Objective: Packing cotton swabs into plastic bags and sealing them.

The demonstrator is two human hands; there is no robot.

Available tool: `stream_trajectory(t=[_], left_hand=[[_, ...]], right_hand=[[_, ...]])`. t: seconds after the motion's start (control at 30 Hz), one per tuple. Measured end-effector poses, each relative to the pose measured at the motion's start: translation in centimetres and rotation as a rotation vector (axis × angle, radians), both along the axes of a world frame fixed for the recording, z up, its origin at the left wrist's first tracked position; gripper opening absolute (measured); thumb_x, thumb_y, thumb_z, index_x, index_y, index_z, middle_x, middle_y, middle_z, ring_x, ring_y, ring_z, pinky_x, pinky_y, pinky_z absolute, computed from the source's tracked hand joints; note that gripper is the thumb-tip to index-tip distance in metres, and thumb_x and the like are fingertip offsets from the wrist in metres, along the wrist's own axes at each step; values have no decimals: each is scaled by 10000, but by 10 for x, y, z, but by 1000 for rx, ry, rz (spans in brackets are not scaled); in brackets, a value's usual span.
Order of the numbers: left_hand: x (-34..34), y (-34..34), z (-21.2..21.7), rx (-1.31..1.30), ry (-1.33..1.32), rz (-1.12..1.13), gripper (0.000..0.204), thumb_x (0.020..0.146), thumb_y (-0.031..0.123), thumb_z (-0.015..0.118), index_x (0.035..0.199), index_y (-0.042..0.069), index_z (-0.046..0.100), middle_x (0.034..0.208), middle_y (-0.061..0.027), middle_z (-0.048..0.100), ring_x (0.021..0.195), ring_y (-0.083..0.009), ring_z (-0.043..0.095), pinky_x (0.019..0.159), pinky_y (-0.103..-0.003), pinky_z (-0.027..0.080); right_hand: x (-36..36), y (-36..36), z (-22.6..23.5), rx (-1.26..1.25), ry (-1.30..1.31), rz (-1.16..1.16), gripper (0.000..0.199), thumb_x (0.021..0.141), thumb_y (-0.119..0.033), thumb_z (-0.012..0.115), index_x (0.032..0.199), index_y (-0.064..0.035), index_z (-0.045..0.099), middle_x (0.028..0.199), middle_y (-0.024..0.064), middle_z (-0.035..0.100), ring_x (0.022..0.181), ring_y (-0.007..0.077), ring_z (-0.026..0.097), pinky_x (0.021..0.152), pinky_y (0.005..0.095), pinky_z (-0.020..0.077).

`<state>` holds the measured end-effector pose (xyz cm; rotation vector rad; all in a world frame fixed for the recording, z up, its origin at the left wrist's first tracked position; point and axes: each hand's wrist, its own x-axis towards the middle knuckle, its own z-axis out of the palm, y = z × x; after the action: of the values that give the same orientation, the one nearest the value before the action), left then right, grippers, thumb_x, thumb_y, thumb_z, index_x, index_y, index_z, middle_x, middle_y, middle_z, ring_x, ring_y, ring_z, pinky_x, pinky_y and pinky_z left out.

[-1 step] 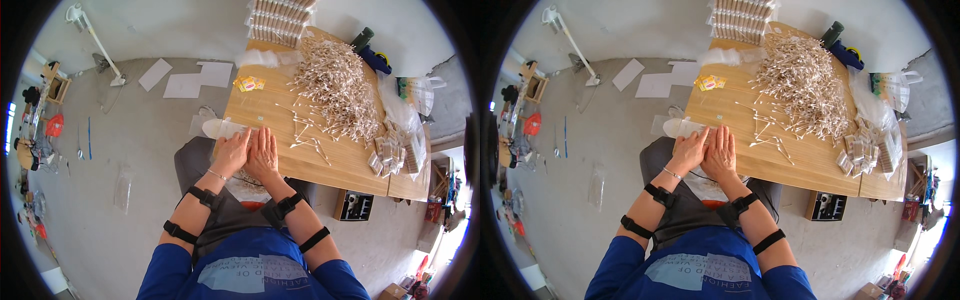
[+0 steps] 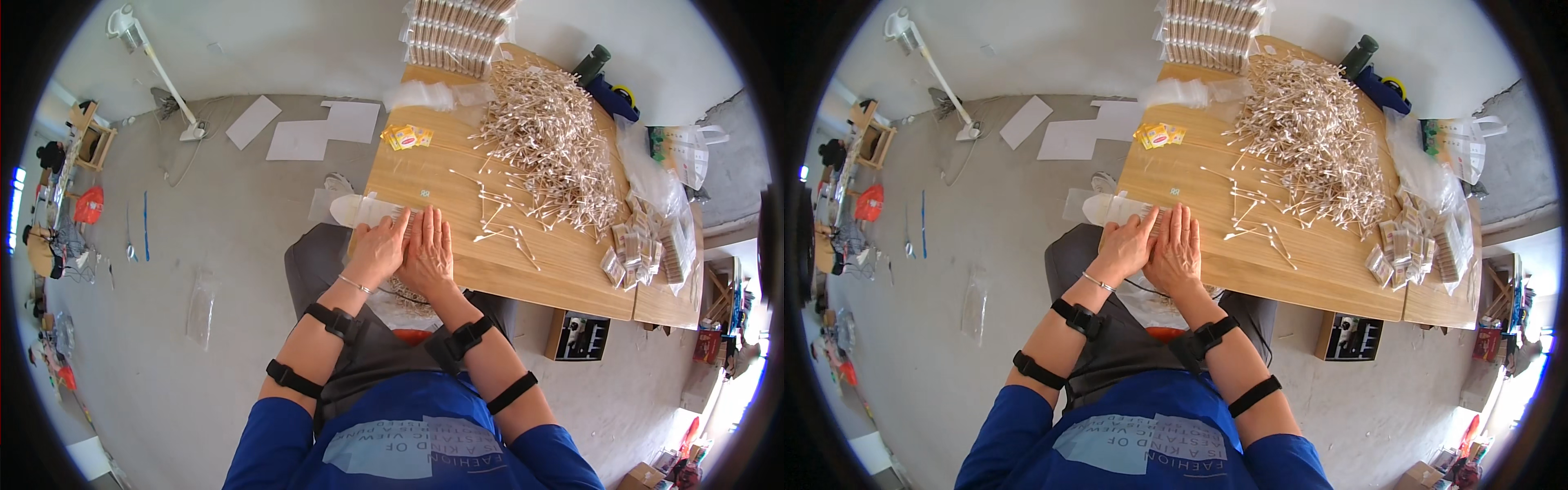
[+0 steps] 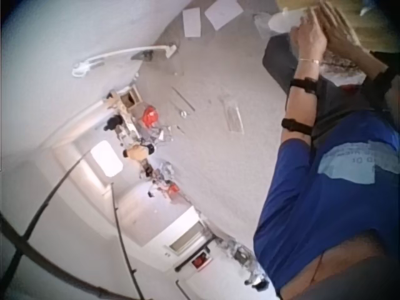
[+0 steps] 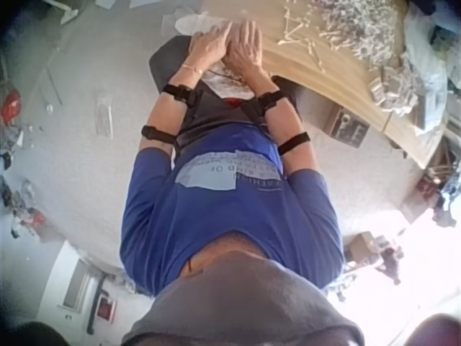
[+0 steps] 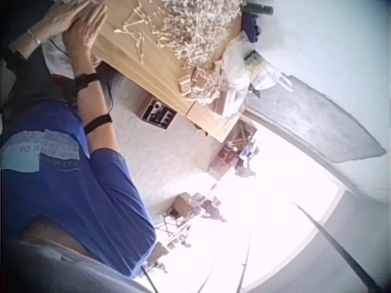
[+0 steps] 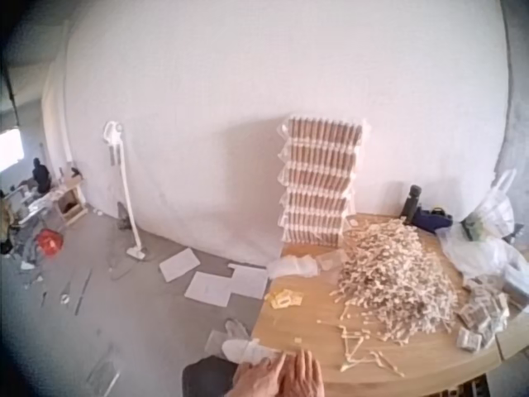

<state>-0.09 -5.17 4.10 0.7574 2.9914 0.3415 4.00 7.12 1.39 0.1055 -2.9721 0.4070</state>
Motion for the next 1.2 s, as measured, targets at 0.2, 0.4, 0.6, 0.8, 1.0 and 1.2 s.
stream_trajectory(t=[0.2, 0.4, 0.6, 0.8, 1.0, 1.2], left_hand=[[-2, -4, 4, -38, -25, -36, 546, 915, 263, 559, 1428, 136, 422, 955, -96, 646, 766, -258, 645, 748, -414, 423], [-6, -3, 7, 124, -21, -47, 538, 869, 223, 658, 1372, 140, 487, 939, -107, 607, 803, -283, 610, 767, -411, 424], [-7, -9, 4, 201, -98, -20, 542, 855, 187, 675, 1364, 115, 503, 1083, -162, 525, 973, -314, 563, 879, -435, 431], [-12, -13, -22, 967, -113, 35, 511, 988, 212, 520, 1448, 29, 394, 1438, -234, 418, 1365, -327, 390, 1121, -394, 319], [-16, -7, -35, 1323, -422, 104, 598, 1051, 358, 373, 1493, -28, 254, 1562, -196, 246, 1463, -285, 207, 1188, -379, 177], [-17, -3, -32, 1447, -463, 126, 547, 1067, 323, 341, 1475, -41, 305, 1522, -215, 329, 1432, -302, 293, 1169, -366, 233]], right_hand=[[1, -4, 3, -51, -19, -17, 763, 894, -391, 466, 1471, 69, 272, 1552, 275, 206, 1474, 388, 138, 1195, 491, 99], [1, 1, 2, -61, -18, -29, 833, 899, -491, 471, 1466, 82, 264, 1550, 282, 200, 1474, 391, 135, 1199, 479, 96], [2, 1, 4, -38, -33, -10, 867, 898, -532, 470, 1455, 100, 267, 1546, 287, 202, 1471, 396, 140, 1198, 476, 113], [2, 0, 8, -88, -24, -5, 907, 890, -564, 490, 1451, 112, 264, 1542, 298, 194, 1468, 399, 144, 1199, 475, 119], [0, -7, 7, -122, -69, 34, 882, 901, -522, 475, 1444, 135, 252, 1544, 309, 171, 1469, 409, 125, 1200, 478, 111], [-2, -12, 4, -88, -59, 37, 840, 914, -483, 448, 1441, 141, 252, 1539, 317, 179, 1466, 415, 132, 1200, 481, 111]])
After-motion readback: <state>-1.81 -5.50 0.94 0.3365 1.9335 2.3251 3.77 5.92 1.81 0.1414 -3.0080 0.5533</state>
